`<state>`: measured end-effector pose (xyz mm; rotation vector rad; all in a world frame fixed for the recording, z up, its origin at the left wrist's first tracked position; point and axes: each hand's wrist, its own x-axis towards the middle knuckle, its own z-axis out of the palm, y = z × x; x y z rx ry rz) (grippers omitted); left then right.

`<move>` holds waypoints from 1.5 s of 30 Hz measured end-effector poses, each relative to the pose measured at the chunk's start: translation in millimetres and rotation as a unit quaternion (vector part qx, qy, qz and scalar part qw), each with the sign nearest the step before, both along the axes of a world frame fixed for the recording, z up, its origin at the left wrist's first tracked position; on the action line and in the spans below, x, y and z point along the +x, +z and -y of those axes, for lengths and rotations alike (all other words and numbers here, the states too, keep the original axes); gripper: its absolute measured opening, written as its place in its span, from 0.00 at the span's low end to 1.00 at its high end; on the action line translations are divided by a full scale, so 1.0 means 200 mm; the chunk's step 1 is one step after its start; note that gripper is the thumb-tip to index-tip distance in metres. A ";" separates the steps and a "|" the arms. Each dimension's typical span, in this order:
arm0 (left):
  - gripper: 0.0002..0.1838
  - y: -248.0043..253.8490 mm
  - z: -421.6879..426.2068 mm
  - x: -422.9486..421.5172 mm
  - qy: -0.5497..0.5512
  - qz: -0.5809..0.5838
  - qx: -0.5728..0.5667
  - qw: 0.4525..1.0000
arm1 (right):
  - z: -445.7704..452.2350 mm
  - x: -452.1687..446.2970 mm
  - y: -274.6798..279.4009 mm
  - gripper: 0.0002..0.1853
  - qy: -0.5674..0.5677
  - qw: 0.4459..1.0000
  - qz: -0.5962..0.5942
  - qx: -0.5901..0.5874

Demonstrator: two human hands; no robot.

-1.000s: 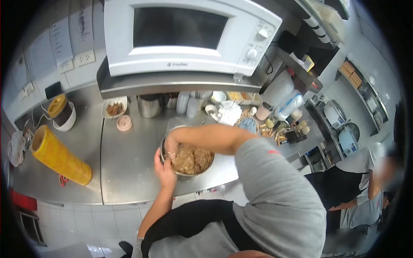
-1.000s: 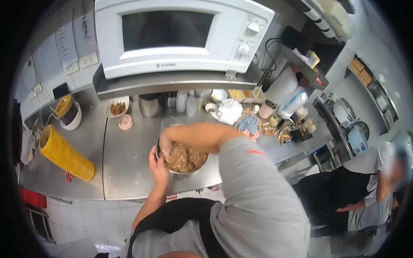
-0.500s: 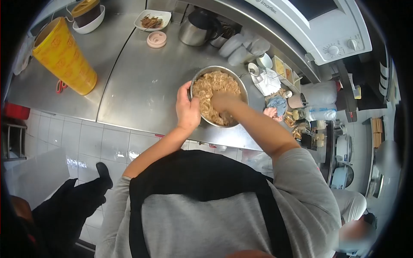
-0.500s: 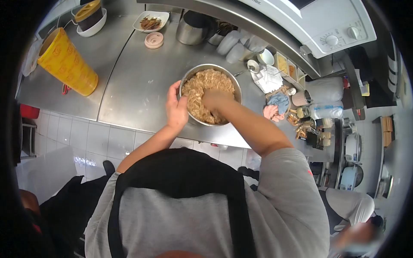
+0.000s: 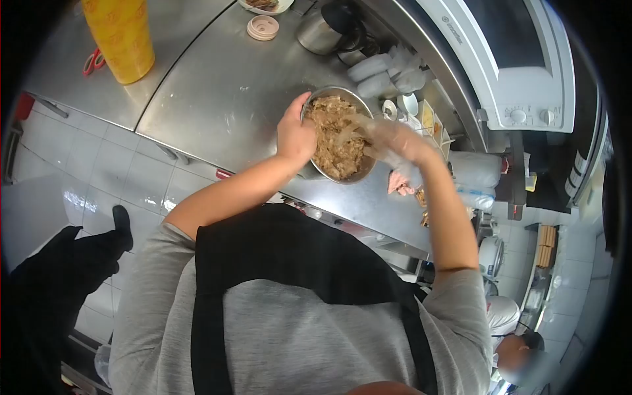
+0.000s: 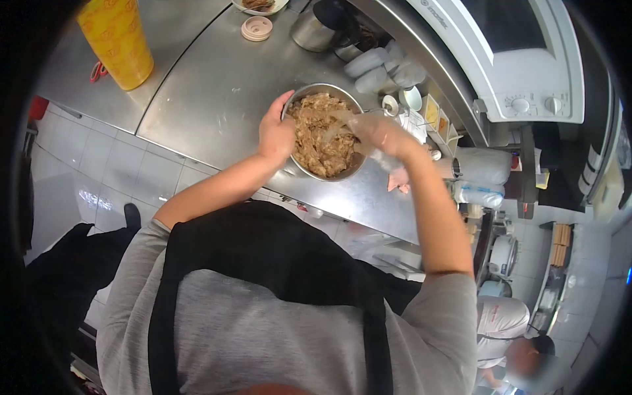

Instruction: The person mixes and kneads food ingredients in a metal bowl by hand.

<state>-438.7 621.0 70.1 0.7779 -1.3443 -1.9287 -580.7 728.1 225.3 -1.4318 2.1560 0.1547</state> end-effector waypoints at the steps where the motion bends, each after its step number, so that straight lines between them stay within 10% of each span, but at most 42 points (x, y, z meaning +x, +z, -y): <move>1: 0.28 -0.01 -0.04 0.02 0.009 0.017 -0.040 0.999 | -0.02 0.01 -0.06 0.23 -0.063 0.996 0.036 -0.050; 7: 0.31 0.01 -0.02 0.10 -0.016 0.049 -0.127 0.991 | 0.28 0.02 -0.41 0.31 -0.442 0.880 0.165 -0.066; 14: 0.30 -0.03 -0.02 0.09 0.019 0.015 -0.138 0.990 | 0.51 -0.32 -0.63 0.28 -0.175 0.933 0.245 0.195; 18: 0.30 -0.06 -0.04 0.05 0.039 -0.002 -0.117 0.992 | 0.40 0.00 -0.13 0.29 -0.047 0.937 0.290 0.187; 21: 0.30 -0.09 -0.04 0.04 0.044 -0.011 -0.116 0.992 | 0.10 0.04 -0.13 0.27 0.270 0.955 0.120 -0.014; 29: 0.27 -0.05 -0.04 0.04 0.006 -0.017 -0.060 0.998 | 0.15 0.25 -0.43 0.15 0.150 0.921 -0.144 0.329; 34: 0.26 -0.04 -0.02 0.03 0.011 0.011 -0.080 0.997 | 0.22 0.07 -0.60 0.17 0.152 0.919 -0.146 0.332; 41: 0.26 -0.02 0.00 0.06 -0.022 0.041 -0.110 0.993 | 0.15 0.05 0.08 0.17 0.191 0.975 0.087 0.075; 45: 0.24 -0.03 0.00 0.06 -0.019 0.038 -0.147 0.988 | 0.23 -0.12 0.01 0.19 0.265 0.956 0.124 -0.016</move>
